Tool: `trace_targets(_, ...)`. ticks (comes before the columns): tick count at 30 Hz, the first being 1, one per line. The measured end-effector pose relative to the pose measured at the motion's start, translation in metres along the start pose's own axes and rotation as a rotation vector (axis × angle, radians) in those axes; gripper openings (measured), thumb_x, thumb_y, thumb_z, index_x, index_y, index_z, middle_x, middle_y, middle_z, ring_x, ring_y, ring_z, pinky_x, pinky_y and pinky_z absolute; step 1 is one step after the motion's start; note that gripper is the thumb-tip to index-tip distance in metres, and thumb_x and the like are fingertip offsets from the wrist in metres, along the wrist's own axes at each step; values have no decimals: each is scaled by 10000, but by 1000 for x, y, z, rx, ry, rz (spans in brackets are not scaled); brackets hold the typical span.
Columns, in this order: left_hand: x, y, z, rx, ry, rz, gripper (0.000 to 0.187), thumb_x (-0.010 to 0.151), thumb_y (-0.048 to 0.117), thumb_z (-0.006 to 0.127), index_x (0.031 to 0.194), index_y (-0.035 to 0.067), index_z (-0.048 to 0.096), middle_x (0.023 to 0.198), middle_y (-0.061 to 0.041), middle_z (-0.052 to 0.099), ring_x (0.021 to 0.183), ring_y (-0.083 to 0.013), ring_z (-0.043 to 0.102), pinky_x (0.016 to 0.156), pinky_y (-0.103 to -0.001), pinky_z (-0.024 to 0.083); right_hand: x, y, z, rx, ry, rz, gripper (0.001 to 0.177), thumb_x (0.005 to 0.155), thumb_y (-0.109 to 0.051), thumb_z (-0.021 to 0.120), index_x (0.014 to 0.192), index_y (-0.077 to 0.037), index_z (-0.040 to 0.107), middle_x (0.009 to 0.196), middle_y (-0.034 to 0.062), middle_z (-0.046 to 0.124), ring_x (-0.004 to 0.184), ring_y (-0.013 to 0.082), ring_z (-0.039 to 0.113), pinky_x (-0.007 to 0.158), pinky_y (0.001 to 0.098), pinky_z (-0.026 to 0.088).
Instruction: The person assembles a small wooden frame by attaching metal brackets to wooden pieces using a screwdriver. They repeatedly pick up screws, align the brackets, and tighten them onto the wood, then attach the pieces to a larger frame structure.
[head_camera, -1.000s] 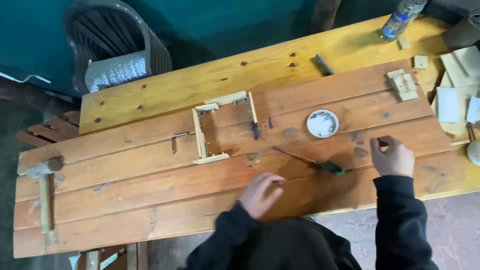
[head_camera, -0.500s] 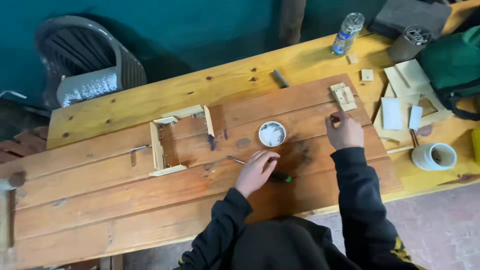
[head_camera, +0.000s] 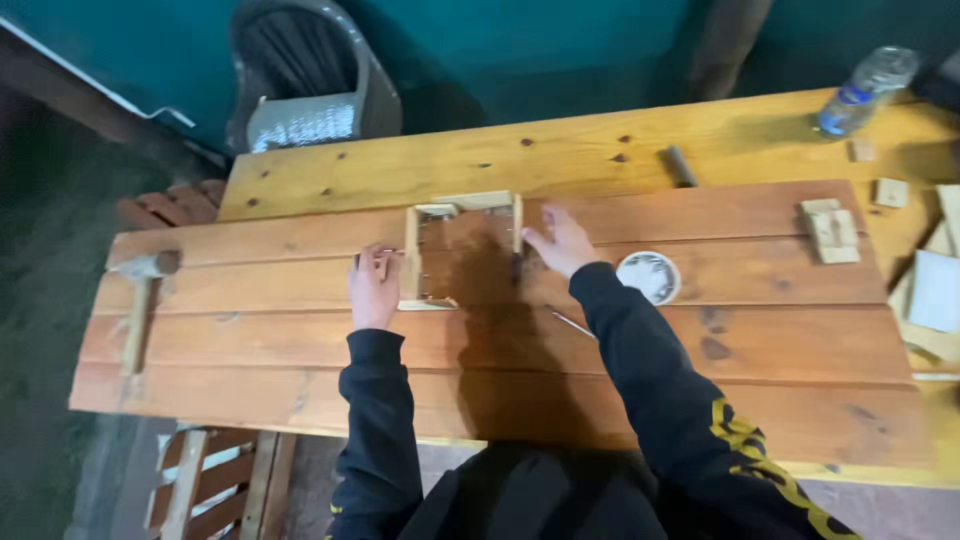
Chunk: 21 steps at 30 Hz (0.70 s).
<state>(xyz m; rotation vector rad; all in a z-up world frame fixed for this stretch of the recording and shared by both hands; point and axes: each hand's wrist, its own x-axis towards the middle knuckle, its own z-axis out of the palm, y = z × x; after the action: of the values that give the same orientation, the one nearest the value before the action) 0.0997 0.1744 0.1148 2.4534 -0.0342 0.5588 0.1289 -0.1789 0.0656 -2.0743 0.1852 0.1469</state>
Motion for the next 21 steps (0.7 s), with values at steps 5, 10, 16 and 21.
trace_targets(5, -14, 12, -21, -153, -79, -14, 225, 970, 100, 678, 1195, 88, 678, 1046, -164, 657, 979, -402, 662, 874, -439, 552, 18, 4, -19, -139, 148, -77, 596, 972, -543, 671, 1369, -108, 580, 1313, 194, 654, 1241, 393, 629, 1067, 506, 501)
trace_targets(10, -36, 64, -4, -160, -260, 193, 286, 950, 129, 697, 1222, 216, 679, 1008, -16, 616, 1031, -292, 641, 925, -406, 479, 14, 86, -94, -289, 333, -58, 367, 949, -322, 730, 1254, -125, 673, 1200, 176, 664, 1135, 418, 677, 968, 517, 553)
trace_targets(16, -66, 172, 88, -370, -537, 506, 196, 989, 209, 647, 1170, 267, 692, 1096, -17, 612, 1135, -306, 602, 1007, -430, 467, -49, 190, -220, -458, 635, 41, 168, 921, -265, 731, 1083, -221, 716, 1058, 67, 622, 1007, 299, 692, 866, 420, 579)
trace_targets(21, -91, 272, 197, -500, -654, 801, 176, 953, 259, 675, 1127, 235, 686, 1129, -70, 669, 1154, -377, 623, 1068, -519, 450, -106, 208, -286, -648, 843, 198, 428, 822, -373, 872, 1092, -159, 618, 1144, 100, 503, 1144, 412, 548, 1015, 497, 469)
